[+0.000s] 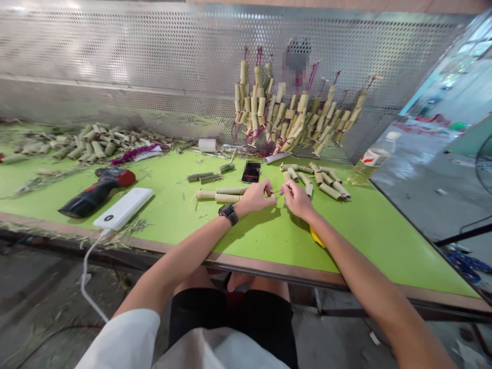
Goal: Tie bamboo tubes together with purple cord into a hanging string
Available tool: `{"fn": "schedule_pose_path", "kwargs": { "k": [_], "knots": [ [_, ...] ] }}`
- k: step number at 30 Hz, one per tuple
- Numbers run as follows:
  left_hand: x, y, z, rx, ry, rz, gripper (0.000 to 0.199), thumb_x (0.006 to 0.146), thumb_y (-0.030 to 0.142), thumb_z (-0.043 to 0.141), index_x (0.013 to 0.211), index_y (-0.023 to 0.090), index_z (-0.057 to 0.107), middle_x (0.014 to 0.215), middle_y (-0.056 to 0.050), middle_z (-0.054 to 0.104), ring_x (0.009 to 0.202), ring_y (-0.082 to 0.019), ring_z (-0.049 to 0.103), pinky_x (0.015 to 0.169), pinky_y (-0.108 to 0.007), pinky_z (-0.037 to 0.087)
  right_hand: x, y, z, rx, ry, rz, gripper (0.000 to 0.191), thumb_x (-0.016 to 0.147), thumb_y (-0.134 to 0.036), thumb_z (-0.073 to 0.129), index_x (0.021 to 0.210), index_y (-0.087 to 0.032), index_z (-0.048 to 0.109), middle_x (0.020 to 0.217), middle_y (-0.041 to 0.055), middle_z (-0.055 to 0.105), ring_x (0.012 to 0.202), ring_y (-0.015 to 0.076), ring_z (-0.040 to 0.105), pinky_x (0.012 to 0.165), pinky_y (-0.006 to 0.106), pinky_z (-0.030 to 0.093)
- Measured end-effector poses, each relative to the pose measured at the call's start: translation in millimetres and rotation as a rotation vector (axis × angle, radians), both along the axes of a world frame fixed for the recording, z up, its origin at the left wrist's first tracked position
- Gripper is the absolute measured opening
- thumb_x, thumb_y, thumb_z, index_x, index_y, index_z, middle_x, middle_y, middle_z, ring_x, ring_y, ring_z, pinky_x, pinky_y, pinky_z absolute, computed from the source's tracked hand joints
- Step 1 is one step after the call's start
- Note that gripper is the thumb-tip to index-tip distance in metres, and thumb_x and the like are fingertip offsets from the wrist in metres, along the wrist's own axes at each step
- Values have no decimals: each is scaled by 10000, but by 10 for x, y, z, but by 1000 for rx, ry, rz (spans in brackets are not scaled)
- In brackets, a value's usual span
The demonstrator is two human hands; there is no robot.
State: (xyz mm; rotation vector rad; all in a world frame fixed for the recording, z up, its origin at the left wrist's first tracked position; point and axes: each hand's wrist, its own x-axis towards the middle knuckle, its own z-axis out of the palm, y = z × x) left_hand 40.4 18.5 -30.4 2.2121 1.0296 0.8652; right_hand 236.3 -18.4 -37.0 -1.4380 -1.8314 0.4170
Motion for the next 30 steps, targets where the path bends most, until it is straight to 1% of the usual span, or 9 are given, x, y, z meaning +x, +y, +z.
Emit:
{"fn": "schedule_pose_path", "kwargs": {
  "k": [2, 6, 8, 14, 17, 23, 26, 28, 30],
  "knots": [
    [3, 7, -17, 3, 12, -6, 238, 759, 268, 732, 913, 213, 558, 872, -15, 727, 709, -160, 601, 646, -299, 415, 12, 21, -15, 10, -12, -8, 342, 1056, -521, 410, 868, -256, 515, 847, 81, 729, 540, 182, 550, 520, 325, 373],
    [0, 30, -49, 29, 45, 21, 216, 782, 281, 726, 934, 208, 592, 869, -13, 738, 711, -164, 617, 645, -297, 421, 33, 57, -40, 60, -26, -62, 362, 1050, -537, 419, 845, -254, 515, 827, 84, 746, 531, 184, 557, 524, 326, 382],
    [-7, 44, -59, 21, 45, 2, 231, 810, 315, 731, 982, 200, 630, 874, -14, 748, 734, -171, 640, 668, -299, 441, 44, 63, -46, 62, -15, -72, 375, 1049, -555, 420, 846, -255, 516, 824, 87, 753, 539, 191, 579, 525, 327, 395],
    [-31, 73, -35, -57, 48, -113, 455, 829, 442, 798, 1193, 189, 698, 998, -50, 793, 842, -201, 686, 762, -320, 508, 73, 75, -66, 45, 38, -82, 410, 1036, -625, 428, 863, -264, 519, 845, 89, 761, 531, 203, 610, 514, 340, 430],
    [-40, 85, -18, -102, -6, -119, 425, 874, 405, 781, 1225, 181, 696, 1054, -71, 794, 895, -195, 703, 815, -317, 533, 81, 87, -79, 40, 50, -96, 425, 1031, -642, 429, 862, -264, 526, 840, 91, 753, 527, 205, 607, 535, 353, 453],
    [-46, 131, -30, -233, -102, -98, 385, 900, 332, 794, 1218, 167, 653, 1029, -79, 785, 790, -154, 713, 732, -286, 555, 66, 60, -70, -36, 5, -64, 400, 1030, -578, 491, 822, -250, 584, 828, 79, 751, 581, 216, 651, 584, 362, 493],
    [-43, 157, -43, -252, -131, -77, 360, 885, 318, 822, 1165, 160, 659, 957, -67, 788, 817, -164, 730, 748, -280, 559, 43, 31, -39, -74, 1, -66, 334, 1040, -508, 500, 951, -233, 666, 901, 101, 776, 584, 218, 669, 559, 364, 502],
    [-45, 168, -46, -262, -137, -58, 360, 884, 318, 827, 1161, 154, 665, 952, -71, 795, 832, -172, 737, 749, -279, 560, 22, 8, -8, -47, 4, -96, 323, 1043, -453, 495, 1134, -224, 703, 931, 113, 789, 573, 222, 670, 517, 359, 492],
    [-52, 174, -45, -259, -133, -42, 377, 882, 335, 831, 1169, 148, 673, 958, -77, 803, 845, -180, 742, 747, -280, 559, -6, -17, 25, 2, -16, -96, 344, 1030, -399, 507, 1232, -225, 726, 930, 111, 800, 592, 233, 681, 499, 357, 496]
  ]
}}
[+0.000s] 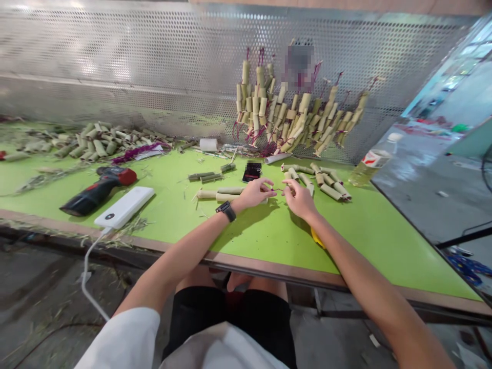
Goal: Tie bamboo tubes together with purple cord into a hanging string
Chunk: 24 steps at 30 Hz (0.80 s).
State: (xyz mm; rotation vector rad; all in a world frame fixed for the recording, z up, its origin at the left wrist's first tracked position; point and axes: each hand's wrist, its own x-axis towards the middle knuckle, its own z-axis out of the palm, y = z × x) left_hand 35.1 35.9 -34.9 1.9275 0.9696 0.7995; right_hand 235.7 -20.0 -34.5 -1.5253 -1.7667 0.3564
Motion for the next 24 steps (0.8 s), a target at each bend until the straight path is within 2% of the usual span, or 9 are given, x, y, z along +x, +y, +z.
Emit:
{"fn": "schedule_pose_path", "kwargs": {
  "k": [5, 11, 14, 17, 20, 24],
  "knots": [
    [-25, -2, 2, 18, 21, 4, 427, 888, 404, 822, 1195, 134, 698, 962, -88, 820, 818, -199, 753, 705, -284, 553, -77, -51, 23, 30, -128, 157, 296, 948, -302, 618, 1140, -216, 826, 1080, 104, 827, 786, 244, 754, 663, 380, 612],
    [-30, -26, 29, 41, 39, 26, 317, 940, 344, 761, 1162, 117, 737, 968, -110, 827, 859, -213, 769, 737, -284, 574, -111, -56, -41, -17, -111, 165, 304, 952, -335, 662, 1148, -190, 842, 1060, 111, 835, 871, 264, 788, 794, 385, 628],
    [-29, -49, 59, 119, 107, 12, 274, 999, 311, 664, 1171, 115, 748, 988, -113, 826, 877, -222, 776, 777, -302, 581, -107, -30, -60, -31, -73, 152, 318, 969, -394, 667, 1130, -189, 848, 1077, 121, 832, 926, 282, 796, 818, 383, 625],
    [-24, -55, 60, 198, 153, -32, 275, 1016, 258, 601, 1215, 123, 735, 1070, -116, 822, 954, -228, 782, 851, -314, 589, -89, 6, -76, -31, -64, 123, 292, 973, -382, 661, 1066, -188, 859, 1025, 117, 837, 918, 285, 795, 827, 380, 617],
    [-23, -37, 24, 238, 149, -68, 341, 965, 173, 636, 1300, 128, 679, 1121, -104, 817, 1057, -220, 770, 938, -311, 582, -67, 31, -85, -26, -57, 107, 262, 967, -331, 653, 1037, -185, 860, 1007, 114, 838, 908, 282, 793, 820, 374, 610],
    [-32, -10, -17, 288, 169, -98, 352, 938, 160, 662, 1288, 128, 663, 1084, -91, 819, 1024, -210, 765, 938, -312, 578, -55, 35, -83, -57, -58, 120, 281, 978, -345, 637, 1022, -179, 859, 954, 118, 836, 868, 282, 791, 788, 376, 602]
  ]
}}
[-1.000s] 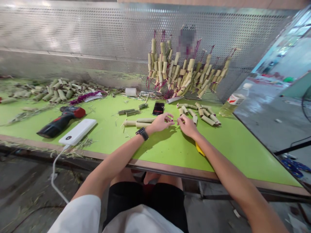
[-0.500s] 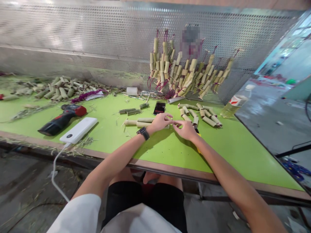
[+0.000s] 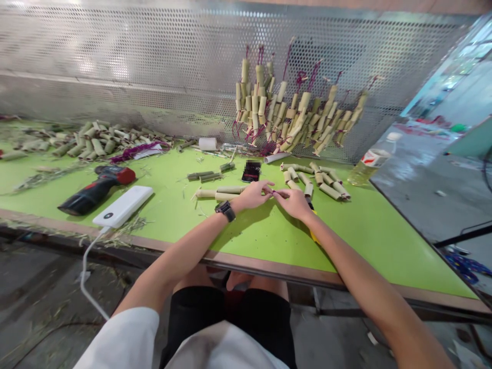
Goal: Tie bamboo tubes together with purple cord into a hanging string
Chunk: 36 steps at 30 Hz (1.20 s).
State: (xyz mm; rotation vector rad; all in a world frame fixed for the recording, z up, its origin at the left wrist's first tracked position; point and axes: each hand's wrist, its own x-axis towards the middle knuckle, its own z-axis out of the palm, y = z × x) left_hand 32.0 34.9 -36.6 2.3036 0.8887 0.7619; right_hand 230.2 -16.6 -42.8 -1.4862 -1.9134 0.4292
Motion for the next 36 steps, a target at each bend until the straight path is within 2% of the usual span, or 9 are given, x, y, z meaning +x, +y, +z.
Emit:
{"fn": "schedule_pose_path", "kwargs": {
  "k": [5, 11, 14, 17, 24, 27, 32, 36],
  "knots": [
    [-1, -8, 1, 73, 16, -18, 213, 948, 147, 606, 1134, 163, 709, 1036, -71, 813, 988, -215, 753, 877, -312, 563, -7, -6, -2, -31, 80, -4, 270, 965, -360, 660, 1068, -187, 841, 1013, 116, 832, 905, 278, 790, 818, 386, 602],
    [21, -20, -20, 71, 5, -30, 275, 958, 160, 595, 1224, 155, 666, 993, -69, 806, 960, -215, 749, 851, -316, 561, 19, 6, -24, -97, 146, 12, 310, 975, -455, 641, 1010, -201, 816, 857, 93, 806, 709, 245, 764, 696, 369, 604],
    [22, -6, -41, 65, -7, -7, 305, 945, 144, 608, 1248, 146, 646, 961, -62, 801, 933, -210, 749, 850, -316, 559, 40, 24, -59, -109, 184, 18, 337, 963, -511, 662, 979, -204, 801, 853, 93, 797, 702, 240, 764, 693, 369, 617],
    [16, 14, -57, 74, -4, 32, 260, 924, 129, 621, 1181, 148, 657, 966, -70, 794, 900, -209, 742, 827, -316, 554, 37, 30, -72, -153, 257, 19, 350, 949, -542, 690, 944, -204, 782, 837, 87, 780, 708, 225, 759, 676, 349, 632],
    [27, 6, -51, 94, -20, 79, 92, 913, 135, 599, 971, 173, 660, 907, -52, 770, 813, -179, 695, 756, -291, 527, -28, -11, 23, -317, 424, -4, 272, 982, -413, 701, 850, -177, 725, 845, 67, 737, 675, 130, 692, 589, 223, 608],
    [28, -37, -2, 67, -30, 65, 99, 918, 178, 610, 936, 173, 708, 943, -57, 789, 842, -180, 707, 787, -295, 536, -32, -16, 34, -314, 478, -5, 279, 979, -424, 705, 853, -177, 727, 857, 65, 727, 667, 123, 674, 574, 222, 607],
    [27, -109, 73, -11, -51, 45, 223, 929, 369, 693, 853, 183, 791, 917, -51, 817, 839, -188, 737, 812, -300, 557, -21, -1, 16, -327, 508, -26, 244, 957, -426, 732, 927, -187, 768, 867, 72, 748, 709, 141, 695, 598, 229, 621],
    [35, -116, 69, -38, -81, 60, 214, 912, 372, 745, 880, 181, 835, 921, -64, 828, 849, -193, 753, 776, -284, 555, -15, 20, 2, -369, 543, -69, 193, 939, -378, 750, 941, -188, 780, 915, 79, 769, 734, 134, 701, 574, 192, 606]
  ]
}}
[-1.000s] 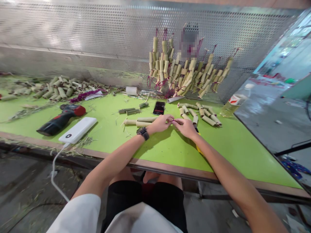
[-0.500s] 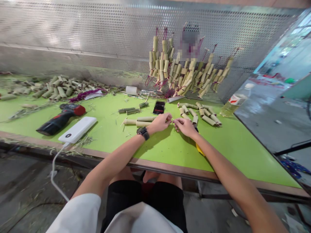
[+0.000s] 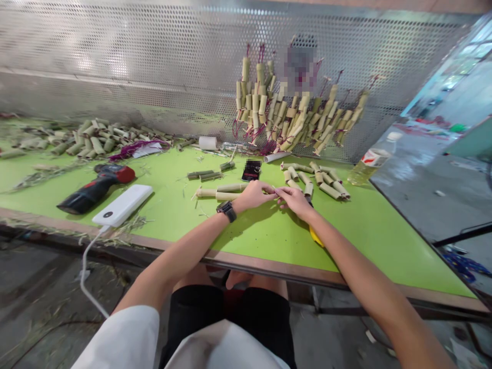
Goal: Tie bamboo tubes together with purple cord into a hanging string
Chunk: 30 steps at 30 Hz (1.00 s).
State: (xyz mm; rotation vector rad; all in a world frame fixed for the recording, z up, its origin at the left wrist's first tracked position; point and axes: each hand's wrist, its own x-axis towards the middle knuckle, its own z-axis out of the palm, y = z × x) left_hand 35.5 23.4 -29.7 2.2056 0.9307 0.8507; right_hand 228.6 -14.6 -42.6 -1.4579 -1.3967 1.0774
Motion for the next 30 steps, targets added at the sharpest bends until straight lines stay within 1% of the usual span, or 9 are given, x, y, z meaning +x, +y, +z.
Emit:
{"fn": "schedule_pose_path", "kwargs": {
  "k": [4, 9, 13, 16, 19, 23, 26, 28, 30],
  "knots": [
    [0, 8, -16, 20, 3, -6, 211, 934, 361, 730, 909, 194, 856, 913, -55, 831, 793, -184, 743, 734, -280, 542, 0, 14, -10, -43, 60, -22, 145, 921, -337, 764, 917, -194, 790, 953, 72, 783, 729, 120, 698, 588, 187, 600],
    [-8, 19, -26, 48, 31, -15, 188, 941, 330, 720, 934, 208, 862, 922, -49, 832, 787, -181, 735, 750, -283, 539, 2, 18, -5, -104, 93, -47, 132, 905, -311, 778, 902, -180, 799, 885, 78, 777, 711, 122, 697, 574, 181, 592],
    [-9, 27, -43, 85, 52, -43, 202, 947, 231, 660, 981, 206, 857, 945, -43, 831, 784, -169, 720, 753, -281, 525, 8, 3, 14, -74, 63, -38, 168, 877, -349, 812, 907, -184, 811, 905, 84, 785, 711, 126, 696, 580, 194, 602],
    [-10, 24, -55, 115, 49, -63, 230, 941, 214, 619, 973, 198, 846, 916, -35, 824, 753, -161, 694, 733, -285, 510, 12, -5, 21, -52, 44, -19, 194, 867, -357, 821, 953, -183, 814, 919, 81, 785, 701, 115, 690, 602, 198, 606],
    [-13, 19, -55, 114, 49, -70, 243, 935, 224, 600, 969, 191, 838, 911, -35, 819, 733, -154, 679, 716, -282, 499, 10, 3, 13, -44, 49, -9, 189, 857, -347, 817, 954, -186, 794, 919, 79, 778, 712, 121, 693, 602, 197, 610],
    [-16, 18, -36, 104, 76, -63, 225, 901, 238, 620, 947, 193, 836, 900, -32, 816, 700, -144, 658, 695, -278, 489, -5, 25, -2, -61, 70, -10, 109, 892, -310, 739, 892, -202, 730, 920, 82, 765, 747, 145, 709, 566, 190, 606],
    [-16, 8, -12, 114, 118, -67, 213, 878, 242, 636, 915, 181, 837, 854, -37, 804, 642, -136, 614, 655, -281, 466, -17, 34, -7, -99, 112, -22, 95, 923, -267, 681, 850, -207, 685, 878, 68, 750, 698, 135, 692, 569, 205, 610],
    [-14, -7, 4, 121, 127, -62, 201, 860, 218, 641, 894, 162, 831, 832, -50, 795, 642, -141, 604, 644, -285, 454, -15, 37, -12, -124, 137, -16, 102, 925, -263, 683, 840, -208, 670, 829, 49, 727, 667, 128, 674, 574, 212, 611],
    [-11, -25, 14, 129, 125, -59, 202, 858, 195, 630, 885, 155, 826, 815, -57, 788, 644, -145, 598, 643, -292, 446, -3, 37, -16, -132, 146, -4, 103, 916, -273, 708, 847, -206, 670, 810, 40, 706, 675, 128, 671, 571, 206, 608]
  ]
}}
